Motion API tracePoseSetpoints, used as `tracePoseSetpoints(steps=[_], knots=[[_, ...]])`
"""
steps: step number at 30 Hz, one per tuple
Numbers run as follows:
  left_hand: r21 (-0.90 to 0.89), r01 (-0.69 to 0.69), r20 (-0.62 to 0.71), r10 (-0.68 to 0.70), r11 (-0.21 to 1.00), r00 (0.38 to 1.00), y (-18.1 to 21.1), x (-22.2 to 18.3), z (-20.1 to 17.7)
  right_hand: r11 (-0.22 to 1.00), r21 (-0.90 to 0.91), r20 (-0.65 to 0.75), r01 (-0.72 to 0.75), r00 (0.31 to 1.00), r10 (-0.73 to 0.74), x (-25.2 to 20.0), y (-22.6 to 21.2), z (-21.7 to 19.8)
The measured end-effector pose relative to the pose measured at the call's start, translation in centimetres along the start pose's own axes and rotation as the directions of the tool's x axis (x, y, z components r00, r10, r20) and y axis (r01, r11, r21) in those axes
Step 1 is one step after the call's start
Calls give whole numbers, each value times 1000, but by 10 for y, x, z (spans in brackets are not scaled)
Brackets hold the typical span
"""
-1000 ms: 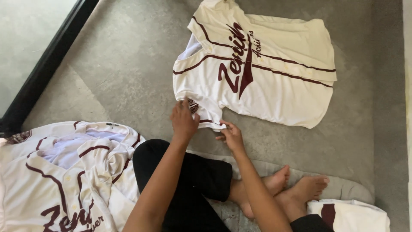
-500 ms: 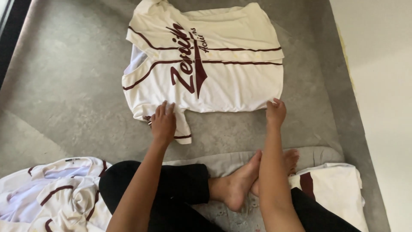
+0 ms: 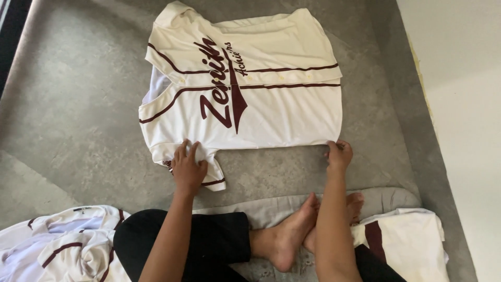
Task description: Folding baseball jerseys into neat rectangles while sitting on a mat on the floor.
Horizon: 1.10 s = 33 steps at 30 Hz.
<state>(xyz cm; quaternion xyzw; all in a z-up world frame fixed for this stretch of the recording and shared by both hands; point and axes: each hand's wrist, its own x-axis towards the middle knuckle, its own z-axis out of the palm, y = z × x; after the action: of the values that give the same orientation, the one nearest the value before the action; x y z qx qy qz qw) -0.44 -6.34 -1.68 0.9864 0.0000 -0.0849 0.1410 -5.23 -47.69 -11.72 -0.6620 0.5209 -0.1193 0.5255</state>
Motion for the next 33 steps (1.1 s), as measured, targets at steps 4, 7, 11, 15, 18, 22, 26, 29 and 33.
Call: tracePoseSetpoints(steps=[4,7,11,15,18,22,26,29,33], knots=[[2,-19,-2,19,1000,1000,5,-4,-4,998,34,-52,57,997,-55,-24,-18,4],[37,-64,-36,65,997,997,3,-4,-1,944,-119,-125,307,939,-321,-67,-40,19],[51,-90,-157,97,995,983,2,-1,12,707,-2,217,707,691,-690,-160,-73,56],[56,-81,-147,89,995,985,-1,-3,13,783,-137,872,606,449,-195,-247,-105,76],[29,-102,-124,105,994,987,8,-6,-5,702,-140,953,698,288,-96,-276,-86,90],[28,-104,-111,107,994,988,2,-4,1,669,-164,942,725,316,-112,-278,-57,101],[-60,-7,-149,-2,998,989,-3,0,4,693,-164,961,702,273,-49,-280,-69,92],[-98,87,-244,-109,991,964,-9,1,-2,694,-156,964,702,263,-49,-267,-68,89],[-74,246,-369,-255,967,893,-9,2,-21,579,-160,903,800,355,-241,-255,-89,87]])
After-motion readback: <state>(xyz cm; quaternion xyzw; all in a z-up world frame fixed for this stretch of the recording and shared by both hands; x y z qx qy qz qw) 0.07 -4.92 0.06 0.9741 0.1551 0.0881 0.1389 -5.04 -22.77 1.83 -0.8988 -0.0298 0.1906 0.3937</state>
